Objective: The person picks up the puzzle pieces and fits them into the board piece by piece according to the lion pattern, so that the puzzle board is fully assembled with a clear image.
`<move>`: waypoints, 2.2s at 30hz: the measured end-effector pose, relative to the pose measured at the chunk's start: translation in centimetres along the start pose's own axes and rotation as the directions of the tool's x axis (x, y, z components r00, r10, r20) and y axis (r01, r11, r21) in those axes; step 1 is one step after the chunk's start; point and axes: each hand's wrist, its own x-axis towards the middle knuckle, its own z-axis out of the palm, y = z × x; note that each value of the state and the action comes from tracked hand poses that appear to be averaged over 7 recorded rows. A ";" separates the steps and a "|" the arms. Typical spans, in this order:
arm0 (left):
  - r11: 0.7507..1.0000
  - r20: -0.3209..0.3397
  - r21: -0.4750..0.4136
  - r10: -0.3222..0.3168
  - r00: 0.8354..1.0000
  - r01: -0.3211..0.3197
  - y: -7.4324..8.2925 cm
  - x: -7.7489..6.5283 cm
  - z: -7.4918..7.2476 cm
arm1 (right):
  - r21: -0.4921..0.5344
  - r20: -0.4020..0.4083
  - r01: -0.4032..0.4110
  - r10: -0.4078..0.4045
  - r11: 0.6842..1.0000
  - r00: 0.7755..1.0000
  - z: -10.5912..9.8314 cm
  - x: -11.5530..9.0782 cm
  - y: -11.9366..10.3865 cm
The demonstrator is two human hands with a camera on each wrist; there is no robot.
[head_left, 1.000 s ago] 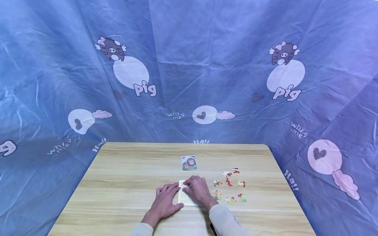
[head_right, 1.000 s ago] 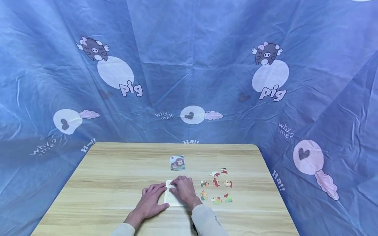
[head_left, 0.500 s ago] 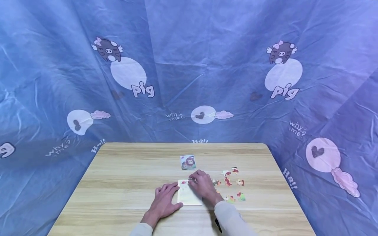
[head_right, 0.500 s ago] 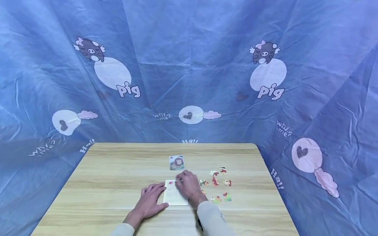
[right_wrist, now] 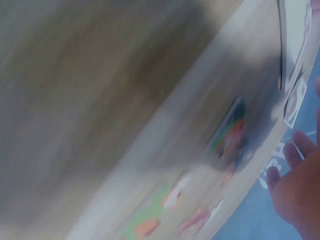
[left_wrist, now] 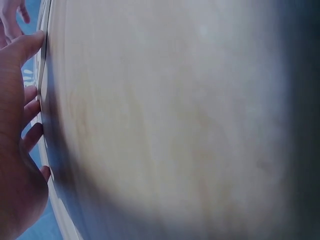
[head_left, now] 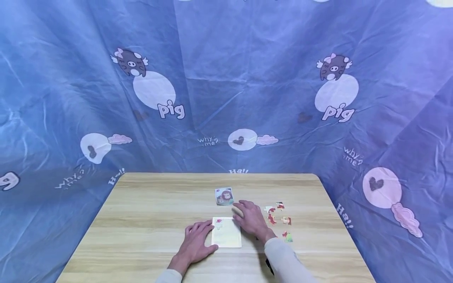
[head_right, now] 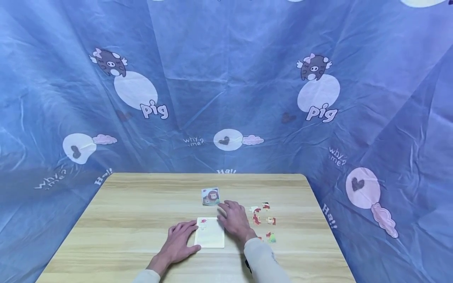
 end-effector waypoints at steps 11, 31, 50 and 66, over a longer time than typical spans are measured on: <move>1.000 -0.036 0.007 0.009 0.999 -0.009 0.0 -0.2 0.2 | -0.021 0.026 -0.083 0.084 0.996 0.996 -2.2 -0.6 2.5; 1.000 -0.065 -0.021 0.004 0.998 -0.006 0.2 -0.9 0.5 | 0.005 -0.016 -0.178 0.178 0.984 0.984 -4.1 -2.2 7.0; 1.000 -0.088 -0.017 0.005 0.996 -0.006 0.1 -0.9 1.0 | -0.083 0.005 -0.248 0.249 0.965 0.969 -4.8 -2.8 9.2; 0.999 -0.057 -0.030 -0.019 0.998 0.018 0.1 -0.7 0.9 | -0.112 0.062 -0.280 0.288 0.953 0.956 -4.4 -2.2 9.4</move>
